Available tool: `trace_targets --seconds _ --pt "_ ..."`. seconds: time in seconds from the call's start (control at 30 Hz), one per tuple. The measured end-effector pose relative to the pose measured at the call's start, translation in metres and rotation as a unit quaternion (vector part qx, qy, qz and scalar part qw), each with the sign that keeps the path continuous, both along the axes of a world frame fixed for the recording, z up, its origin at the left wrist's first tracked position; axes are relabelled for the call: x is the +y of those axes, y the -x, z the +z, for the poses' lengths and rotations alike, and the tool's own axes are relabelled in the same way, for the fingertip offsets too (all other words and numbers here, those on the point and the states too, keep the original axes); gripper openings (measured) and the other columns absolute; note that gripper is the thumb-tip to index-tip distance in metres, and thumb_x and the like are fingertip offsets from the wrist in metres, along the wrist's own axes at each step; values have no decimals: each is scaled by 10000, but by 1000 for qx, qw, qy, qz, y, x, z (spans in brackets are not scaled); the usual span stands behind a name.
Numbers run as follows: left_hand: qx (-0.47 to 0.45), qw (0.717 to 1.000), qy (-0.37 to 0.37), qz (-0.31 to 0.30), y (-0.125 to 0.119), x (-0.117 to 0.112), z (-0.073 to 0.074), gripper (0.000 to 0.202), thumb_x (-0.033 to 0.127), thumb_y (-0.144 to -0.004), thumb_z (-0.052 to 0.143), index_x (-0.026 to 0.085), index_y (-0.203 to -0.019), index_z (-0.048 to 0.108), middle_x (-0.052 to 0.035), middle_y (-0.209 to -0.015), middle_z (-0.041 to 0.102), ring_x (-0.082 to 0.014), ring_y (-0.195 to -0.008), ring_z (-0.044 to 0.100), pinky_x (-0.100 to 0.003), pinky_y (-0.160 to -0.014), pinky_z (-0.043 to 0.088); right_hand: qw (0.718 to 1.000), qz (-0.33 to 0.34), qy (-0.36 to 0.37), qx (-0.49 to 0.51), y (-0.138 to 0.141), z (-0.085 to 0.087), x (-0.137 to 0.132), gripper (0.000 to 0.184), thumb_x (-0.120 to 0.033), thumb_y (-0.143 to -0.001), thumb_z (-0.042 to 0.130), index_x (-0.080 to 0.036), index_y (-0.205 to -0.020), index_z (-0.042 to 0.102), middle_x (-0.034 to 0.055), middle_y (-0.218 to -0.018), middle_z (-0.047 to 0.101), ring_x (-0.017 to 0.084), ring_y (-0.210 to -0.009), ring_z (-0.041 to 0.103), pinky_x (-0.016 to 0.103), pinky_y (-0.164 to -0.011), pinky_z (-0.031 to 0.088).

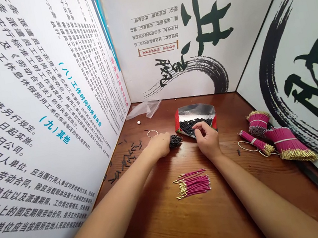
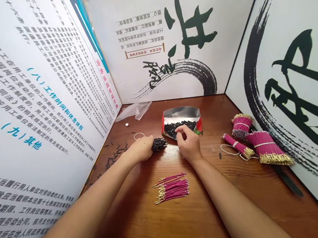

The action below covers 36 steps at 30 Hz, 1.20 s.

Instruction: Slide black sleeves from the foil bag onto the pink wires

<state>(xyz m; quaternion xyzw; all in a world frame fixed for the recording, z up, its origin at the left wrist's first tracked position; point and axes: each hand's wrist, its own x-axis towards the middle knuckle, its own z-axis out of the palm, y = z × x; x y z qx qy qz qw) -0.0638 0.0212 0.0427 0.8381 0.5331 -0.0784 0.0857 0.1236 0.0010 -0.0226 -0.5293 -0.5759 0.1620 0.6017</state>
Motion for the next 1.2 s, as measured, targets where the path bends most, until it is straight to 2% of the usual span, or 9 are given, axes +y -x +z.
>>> trace_targets --seconds 0.13,0.33,0.43,0.63,0.73,0.87,1.0,1.1,1.2 --pt "-29 1000 2 10 3 3 -7 321 302 -854 583 111 -1108 620 -220 -1087 710 -342 -982 698 -383 -785 532 1000 1 -1 -2 0 0 0 120 -220 -819 501 -203 -830 619 -31 -648 567 131 -568 480 260 -575 387" --pt "-80 996 -10 24 9 3 -18 256 283 -838 566 140 -1036 643 -184 -1006 734 -299 -889 704 -340 -712 506 1000 -1 0 -1 0 0 0 119 -218 -815 500 -200 -825 617 -33 -639 559 129 -557 471 259 -564 378" --pt "-86 996 3 28 11 5 -16 219 230 -807 576 143 -981 676 -180 -982 742 -289 -866 702 -327 -693 492 1000 0 0 1 0 1 0 118 -217 -813 500 -199 -826 616 -33 -641 561 128 -556 472 258 -563 378" --pt "-73 995 59 36 12 10 -2 183 160 -750 598 155 -875 733 -146 -844 751 -269 -788 704 -303 -681 485 1000 1 2 3 1 2 0 118 -221 -815 498 -200 -818 614 -34 -639 559 127 -558 472 255 -562 377" --pt "-53 997 37 35 8 7 0 183 178 -770 603 129 -877 743 -179 -866 750 -292 -803 713 -318 -706 502 1000 0 6 3 1 2 0 118 -225 -815 501 -201 -821 616 -34 -642 559 127 -558 471 256 -563 378" --pt "-36 999 -6 41 0 1 -2 216 164 -806 586 84 -942 733 -254 -986 731 -351 -912 713 -378 -787 518 1000 -2 7 5 1 2 -1 112 -227 -812 506 -204 -817 616 -34 -641 559 129 -555 467 259 -560 378" --pt "-33 999 -16 24 1 3 -6 216 199 -822 584 104 -965 715 -248 -1011 728 -368 -934 710 -406 -801 524 1000 -1 6 6 1 1 0 109 -228 -812 508 -207 -819 615 -33 -641 558 133 -564 473 263 -570 385" --pt "-79 996 -21 18 11 7 -10 222 265 -806 614 137 -966 699 -209 -981 736 -338 -897 711 -385 -787 521 1000 0 3 4 0 0 0 113 -230 -813 506 -205 -825 616 -28 -655 568 135 -573 481 265 -578 391" --pt "-195 980 -35 31 25 9 -11 206 255 -772 615 176 -947 690 -137 -952 744 -299 -911 699 -359 -791 509 1000 -2 4 6 0 0 1 123 -234 -809 503 -202 -830 619 -23 -658 576 138 -576 486 268 -577 392"
